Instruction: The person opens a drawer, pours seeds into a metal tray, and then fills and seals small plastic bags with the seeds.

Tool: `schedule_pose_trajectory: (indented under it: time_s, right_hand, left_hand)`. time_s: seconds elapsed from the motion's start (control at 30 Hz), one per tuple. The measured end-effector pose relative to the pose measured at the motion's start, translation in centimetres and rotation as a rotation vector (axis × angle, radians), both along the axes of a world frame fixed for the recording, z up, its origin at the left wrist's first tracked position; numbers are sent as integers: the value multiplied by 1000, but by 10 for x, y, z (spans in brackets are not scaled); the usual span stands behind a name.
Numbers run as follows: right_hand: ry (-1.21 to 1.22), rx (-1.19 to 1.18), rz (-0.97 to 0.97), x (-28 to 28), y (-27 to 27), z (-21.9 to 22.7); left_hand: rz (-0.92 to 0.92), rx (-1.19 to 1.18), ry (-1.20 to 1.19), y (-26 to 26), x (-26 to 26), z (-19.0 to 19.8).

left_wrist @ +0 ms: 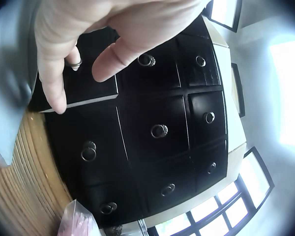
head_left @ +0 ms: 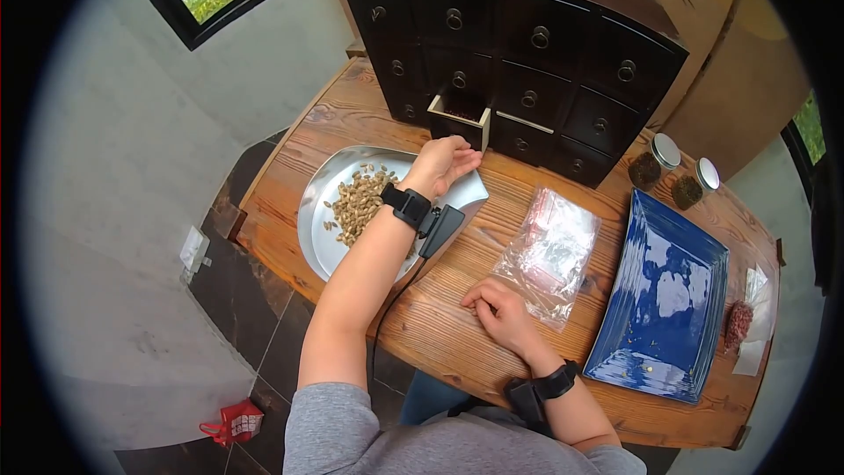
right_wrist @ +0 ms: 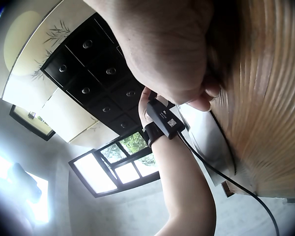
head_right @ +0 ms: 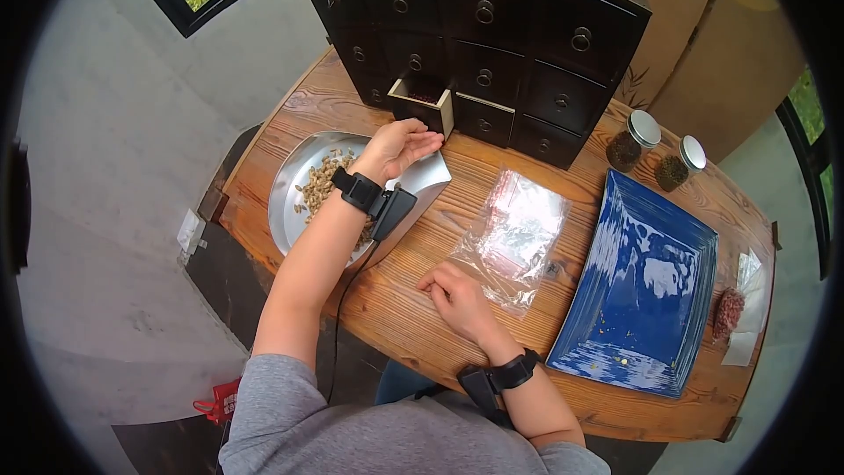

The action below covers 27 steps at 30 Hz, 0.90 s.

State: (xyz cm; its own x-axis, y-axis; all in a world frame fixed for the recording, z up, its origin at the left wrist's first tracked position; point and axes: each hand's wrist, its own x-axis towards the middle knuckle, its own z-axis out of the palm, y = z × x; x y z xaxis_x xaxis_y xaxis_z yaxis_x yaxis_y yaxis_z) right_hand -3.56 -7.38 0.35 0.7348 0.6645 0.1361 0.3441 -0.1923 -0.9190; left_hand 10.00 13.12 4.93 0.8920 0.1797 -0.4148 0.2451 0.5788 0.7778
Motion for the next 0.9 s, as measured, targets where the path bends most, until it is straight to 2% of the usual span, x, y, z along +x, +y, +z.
schedule_pose_trajectory:
  time_s: [0.4,0.73,0.8,0.9]
  right_hand:
    - [-44,50,-30,0,-1,-11]
    - [-39,71,-11,0,-1,-10]
    - [-36,75,10,0,-1,-10]
    - [-34,67,11,1,0,-6]
  left_hand:
    - [136,35,-52,-7,29,-15]
    - [213,-75,-150,-27,34,-17]
    - [267,-132,-155,-30,33,-21]
    - [243,-230,-131,-40,27,-29]
